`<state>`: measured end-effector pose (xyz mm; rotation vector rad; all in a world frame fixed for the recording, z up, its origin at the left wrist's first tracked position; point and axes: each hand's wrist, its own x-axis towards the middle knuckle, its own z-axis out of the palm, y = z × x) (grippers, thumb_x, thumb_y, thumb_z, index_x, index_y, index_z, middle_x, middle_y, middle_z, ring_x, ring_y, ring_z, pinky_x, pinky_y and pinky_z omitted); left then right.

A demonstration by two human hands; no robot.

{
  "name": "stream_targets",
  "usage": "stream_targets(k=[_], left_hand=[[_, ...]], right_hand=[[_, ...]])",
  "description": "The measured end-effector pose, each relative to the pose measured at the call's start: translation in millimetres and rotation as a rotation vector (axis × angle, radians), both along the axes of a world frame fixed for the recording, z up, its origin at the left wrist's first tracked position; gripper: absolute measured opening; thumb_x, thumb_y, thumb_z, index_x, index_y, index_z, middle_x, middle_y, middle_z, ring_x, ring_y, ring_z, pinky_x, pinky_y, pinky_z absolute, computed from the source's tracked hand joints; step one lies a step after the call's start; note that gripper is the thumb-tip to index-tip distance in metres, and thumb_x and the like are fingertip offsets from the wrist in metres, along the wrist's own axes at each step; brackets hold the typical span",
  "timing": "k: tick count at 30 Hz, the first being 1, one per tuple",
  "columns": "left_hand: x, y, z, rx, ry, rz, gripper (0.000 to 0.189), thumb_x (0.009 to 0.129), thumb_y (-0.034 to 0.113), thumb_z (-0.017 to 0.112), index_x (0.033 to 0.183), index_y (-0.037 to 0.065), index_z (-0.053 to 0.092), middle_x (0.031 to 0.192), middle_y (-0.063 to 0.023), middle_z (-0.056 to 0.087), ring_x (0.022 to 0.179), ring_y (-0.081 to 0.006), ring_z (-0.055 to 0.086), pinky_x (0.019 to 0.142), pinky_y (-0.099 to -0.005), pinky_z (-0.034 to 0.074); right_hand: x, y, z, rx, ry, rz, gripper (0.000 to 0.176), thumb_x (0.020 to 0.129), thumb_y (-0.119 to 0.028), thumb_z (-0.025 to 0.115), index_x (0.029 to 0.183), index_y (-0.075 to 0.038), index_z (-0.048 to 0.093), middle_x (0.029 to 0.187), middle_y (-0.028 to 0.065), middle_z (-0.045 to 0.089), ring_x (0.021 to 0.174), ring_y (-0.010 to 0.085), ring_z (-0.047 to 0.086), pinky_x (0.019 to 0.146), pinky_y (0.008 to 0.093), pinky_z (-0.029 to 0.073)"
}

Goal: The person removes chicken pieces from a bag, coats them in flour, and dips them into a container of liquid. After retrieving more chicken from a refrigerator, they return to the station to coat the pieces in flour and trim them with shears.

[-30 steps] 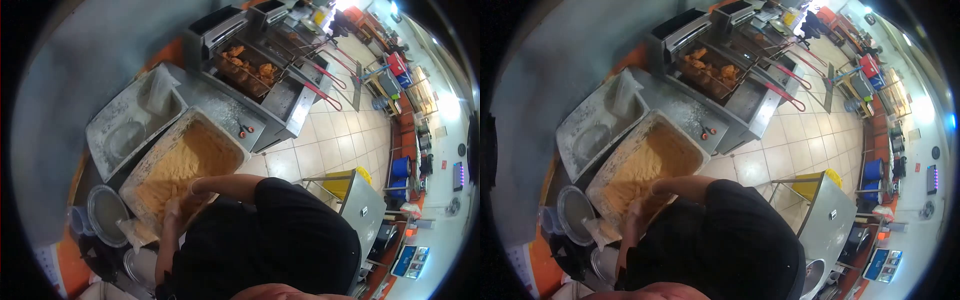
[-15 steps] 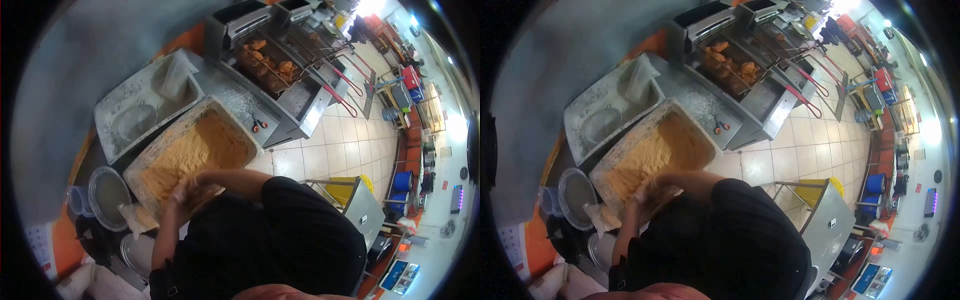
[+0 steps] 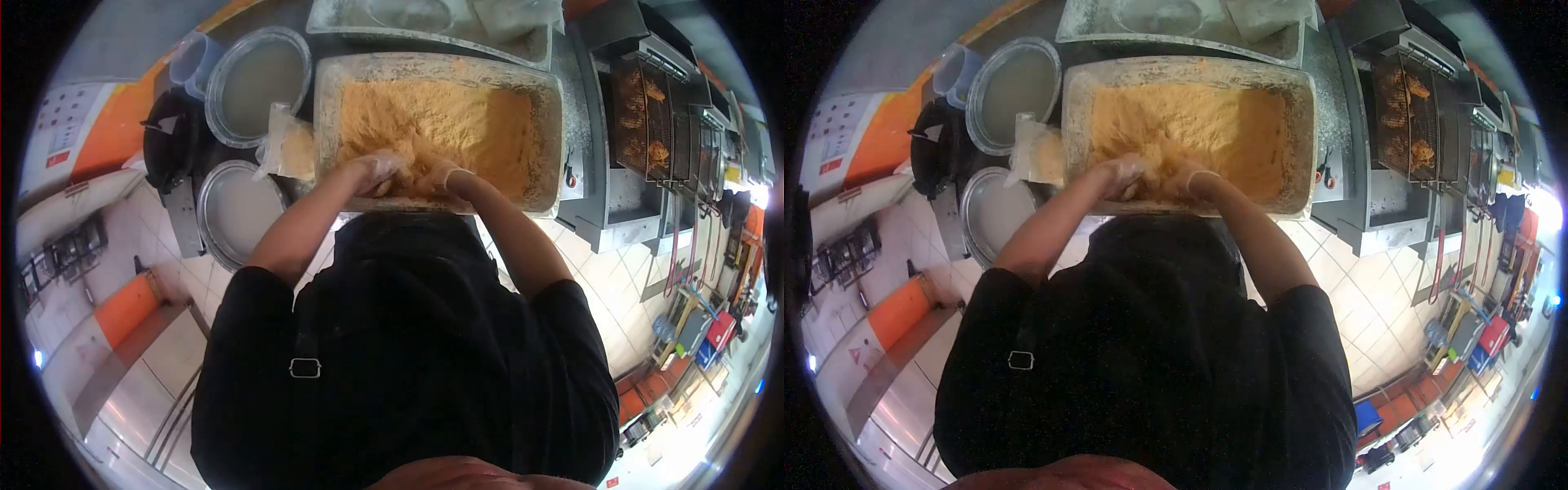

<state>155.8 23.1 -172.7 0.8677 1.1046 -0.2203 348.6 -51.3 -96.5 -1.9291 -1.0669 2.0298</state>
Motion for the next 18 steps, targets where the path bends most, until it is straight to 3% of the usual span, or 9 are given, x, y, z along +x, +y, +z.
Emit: stream_targets(k=[3,5,6,8,11,13,14,16,18], left_hand=[[7,6,25,-0.272,0.047,0.090,0.031,0.091,0.039,0.069,0.104,0.011,0.070,0.093,-0.0073,0.065,0.079,-0.0221,0.060,0.068,-0.0397,0.049],[19,13,55,0.003,0.238,-0.037,0.025,0.092,0.034,0.066,0.106,0.013,0.070,0.085,-0.0058,0.066,0.071,-0.0260,0.062,0.068,-0.0398,0.051],[16,12,52,0.002,0.236,-0.036,0.025,0.092,0.034,0.066,0.106,0.013,0.070,0.085,-0.0058,0.066,0.071,-0.0260,0.062,0.068,-0.0398,0.051],[10,6,37,0.134,0.082,-0.287,0.024,0.093,0.030,0.064,0.105,0.010,0.071,0.085,-0.0083,0.068,0.072,-0.0257,0.063,0.071,-0.0409,0.052],[6,4,-26,0.249,0.198,-0.169,0.030,0.094,0.032,0.062,0.106,0.006,0.072,0.087,-0.0121,0.070,0.076,-0.0256,0.064,0.073,-0.0423,0.053],[7,11,-4,0.389,0.222,-0.403,0.034,0.096,0.033,0.061,0.105,0.003,0.072,0.089,-0.0145,0.070,0.077,-0.0251,0.063,0.074,-0.0426,0.052],[5,10,3,0.432,0.216,-0.540,0.035,0.096,0.033,0.060,0.104,0.001,0.071,0.090,-0.0151,0.070,0.078,-0.0249,0.063,0.074,-0.0425,0.052],[-2,9,-3,0.402,0.174,-0.611,0.038,0.098,0.035,0.059,0.105,-0.001,0.071,0.092,-0.0168,0.071,0.078,-0.0263,0.062,0.075,-0.0427,0.052],[5,12,21,0.335,0.144,-0.543,0.041,0.099,0.036,0.059,0.106,-0.002,0.070,0.094,-0.0180,0.071,0.079,-0.0279,0.062,0.075,-0.0430,0.051]], right_hand=[[8,3,-13,-0.049,0.063,-0.057,0.054,0.083,-0.018,0.080,0.133,-0.006,0.063,0.114,0.0125,0.071,0.099,0.0263,0.064,0.083,0.0414,0.054],[6,3,-16,-0.226,0.158,-0.193,0.056,0.083,-0.017,0.079,0.135,-0.006,0.061,0.114,0.0130,0.070,0.100,0.0273,0.064,0.085,0.0418,0.054],[2,1,-20,0.001,-0.067,-0.002,0.053,0.084,-0.020,0.078,0.132,-0.005,0.063,0.113,0.0132,0.070,0.101,0.0272,0.063,0.086,0.0414,0.053],[1,-1,-25,0.227,-0.297,0.195,0.050,0.085,-0.022,0.077,0.129,-0.005,0.064,0.111,0.0133,0.070,0.102,0.0271,0.063,0.086,0.0411,0.052],[4,5,-24,0.113,-0.167,0.291,0.049,0.088,-0.029,0.074,0.131,-0.007,0.066,0.115,0.0139,0.070,0.107,0.0266,0.062,0.091,0.0404,0.051],[9,7,-23,-0.032,-0.113,0.096,0.066,0.087,-0.035,0.076,0.143,-0.005,0.058,0.140,0.0168,0.062,0.127,0.0318,0.058,0.107,0.0422,0.047],[10,6,-25,-0.037,-0.112,0.100,0.066,0.087,-0.035,0.076,0.143,-0.005,0.058,0.140,0.0168,0.062,0.127,0.0318,0.058,0.107,0.0422,0.047],[9,6,-28,0.143,-0.265,0.621,0.050,0.091,-0.036,0.071,0.132,-0.007,0.067,0.121,0.0136,0.070,0.108,0.0253,0.062,0.093,0.0381,0.051],[17,-1,-22,0.207,-0.239,0.478,0.049,0.093,-0.036,0.069,0.132,-0.007,0.066,0.121,0.0141,0.070,0.108,0.0260,0.063,0.093,0.0383,0.051]])
